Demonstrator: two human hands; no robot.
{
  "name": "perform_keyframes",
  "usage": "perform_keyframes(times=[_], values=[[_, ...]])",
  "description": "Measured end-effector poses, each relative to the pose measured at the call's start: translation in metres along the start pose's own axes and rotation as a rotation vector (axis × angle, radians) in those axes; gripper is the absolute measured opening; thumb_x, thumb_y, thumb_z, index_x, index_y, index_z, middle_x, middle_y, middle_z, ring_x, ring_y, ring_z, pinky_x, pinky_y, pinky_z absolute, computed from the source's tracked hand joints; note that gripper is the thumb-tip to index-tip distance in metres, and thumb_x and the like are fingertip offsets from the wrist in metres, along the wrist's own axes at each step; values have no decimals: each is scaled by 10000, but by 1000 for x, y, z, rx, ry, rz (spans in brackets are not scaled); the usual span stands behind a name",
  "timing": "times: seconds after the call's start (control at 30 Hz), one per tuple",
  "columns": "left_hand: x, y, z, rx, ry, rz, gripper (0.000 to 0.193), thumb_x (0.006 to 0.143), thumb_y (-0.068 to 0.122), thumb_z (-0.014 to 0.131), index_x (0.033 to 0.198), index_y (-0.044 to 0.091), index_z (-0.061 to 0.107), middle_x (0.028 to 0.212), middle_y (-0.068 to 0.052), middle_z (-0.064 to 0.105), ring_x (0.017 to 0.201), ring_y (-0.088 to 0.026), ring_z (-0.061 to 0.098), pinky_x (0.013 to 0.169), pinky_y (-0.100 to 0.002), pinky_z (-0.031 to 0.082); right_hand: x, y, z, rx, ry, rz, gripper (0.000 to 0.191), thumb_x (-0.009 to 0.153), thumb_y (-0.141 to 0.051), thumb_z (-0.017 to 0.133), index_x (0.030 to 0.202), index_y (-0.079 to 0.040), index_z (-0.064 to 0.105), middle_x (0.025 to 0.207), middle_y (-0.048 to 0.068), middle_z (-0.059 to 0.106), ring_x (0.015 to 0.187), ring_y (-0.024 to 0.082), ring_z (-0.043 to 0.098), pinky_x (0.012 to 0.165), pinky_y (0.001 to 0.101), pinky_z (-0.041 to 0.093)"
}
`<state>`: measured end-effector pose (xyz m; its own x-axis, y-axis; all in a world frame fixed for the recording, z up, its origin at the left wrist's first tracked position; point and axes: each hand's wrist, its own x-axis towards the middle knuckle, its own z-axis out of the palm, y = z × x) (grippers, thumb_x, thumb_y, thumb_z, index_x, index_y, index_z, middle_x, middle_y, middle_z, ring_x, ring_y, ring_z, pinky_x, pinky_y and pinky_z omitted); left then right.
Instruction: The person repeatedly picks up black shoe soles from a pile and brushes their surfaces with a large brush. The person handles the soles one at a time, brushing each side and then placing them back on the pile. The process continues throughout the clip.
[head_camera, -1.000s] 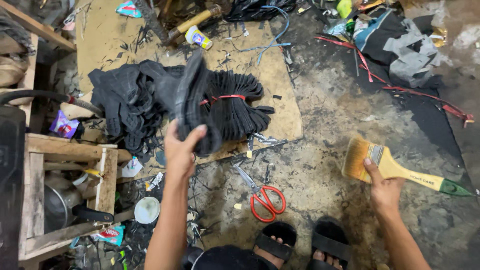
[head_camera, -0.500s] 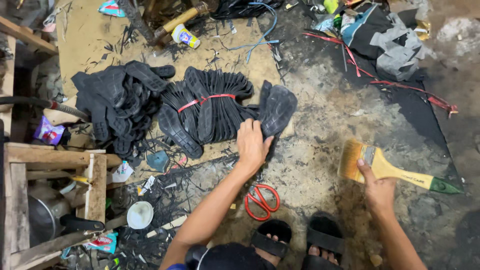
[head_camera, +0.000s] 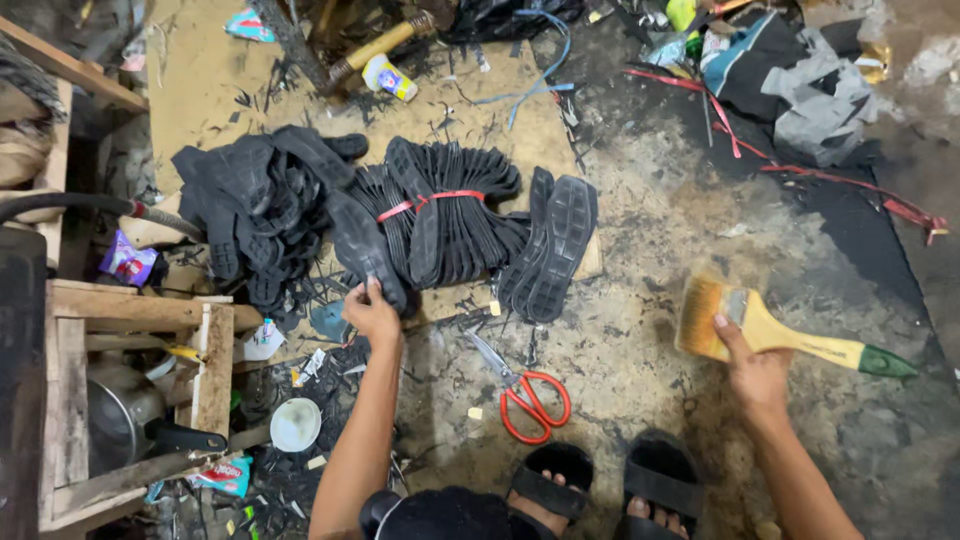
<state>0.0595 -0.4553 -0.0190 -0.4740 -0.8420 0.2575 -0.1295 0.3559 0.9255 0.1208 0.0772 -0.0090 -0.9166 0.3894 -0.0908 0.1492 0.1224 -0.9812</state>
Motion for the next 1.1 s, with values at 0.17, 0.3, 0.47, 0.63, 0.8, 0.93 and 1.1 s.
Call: perform_keyframes(times=[0.17, 0.3, 0.47, 0.63, 0.8, 0.93, 1.1], values=[[-4, -2, -7, -153, -65, -72, 179, 980, 112, 730, 1040, -6, 609, 863, -51, 623, 764, -114, 567, 706, -261, 470, -6, -9, 1, -92, -26, -31, 408, 939, -182, 780, 1269, 21, 651, 1183, 80, 714, 1052, 141, 664, 965, 303, 509], [3, 56, -13, -220, -110, 93, 168, 1017, 91, 715, 1040, -7, 581, 952, -23, 562, 846, -97, 510, 766, -244, 453, -10, -18, -9, 12, 12, 29, 388, 953, -189, 764, 1258, 13, 636, 1169, 57, 710, 1032, 128, 660, 922, 284, 515], [-8, 134, -13, -467, -358, 122, 138, 1023, 122, 686, 1082, 34, 596, 995, 4, 582, 905, -75, 550, 844, -224, 490, -13, -30, -13, 71, 73, 58, 390, 954, -185, 757, 1262, -3, 602, 1158, 35, 702, 1039, 125, 665, 896, 285, 526], [-69, 145, 38, -356, -621, -7, 136, 975, 142, 713, 1026, 39, 638, 908, -7, 591, 830, -90, 527, 750, -253, 468, -13, -29, -8, 61, 69, 92, 394, 944, -201, 758, 1263, -26, 607, 1130, 23, 699, 991, 125, 661, 803, 309, 535], [-128, 123, 86, -70, -604, 487, 130, 930, 136, 716, 962, 50, 624, 880, -137, 656, 843, -228, 621, 771, -331, 498, -8, -9, -17, -55, -6, -13, 308, 959, -209, 762, 1162, 7, 681, 1075, 44, 718, 940, 128, 652, 830, 289, 523], [-183, 118, 90, -199, -953, 99, 137, 962, 130, 674, 1019, 18, 619, 818, -107, 701, 737, -174, 666, 692, -303, 524, -8, 12, -35, -402, 21, 114, 353, 934, -288, 796, 1032, 45, 730, 932, 131, 742, 806, 198, 656, 758, 358, 516], [-256, 123, 110, -351, -1115, 24, 150, 955, 110, 703, 1047, 14, 634, 885, -145, 695, 800, -222, 647, 736, -349, 524, -2, 35, -67, -682, 107, -76, 452, 950, -400, 771, 1023, 45, 729, 898, 198, 735, 789, 267, 678, 783, 389, 522]])
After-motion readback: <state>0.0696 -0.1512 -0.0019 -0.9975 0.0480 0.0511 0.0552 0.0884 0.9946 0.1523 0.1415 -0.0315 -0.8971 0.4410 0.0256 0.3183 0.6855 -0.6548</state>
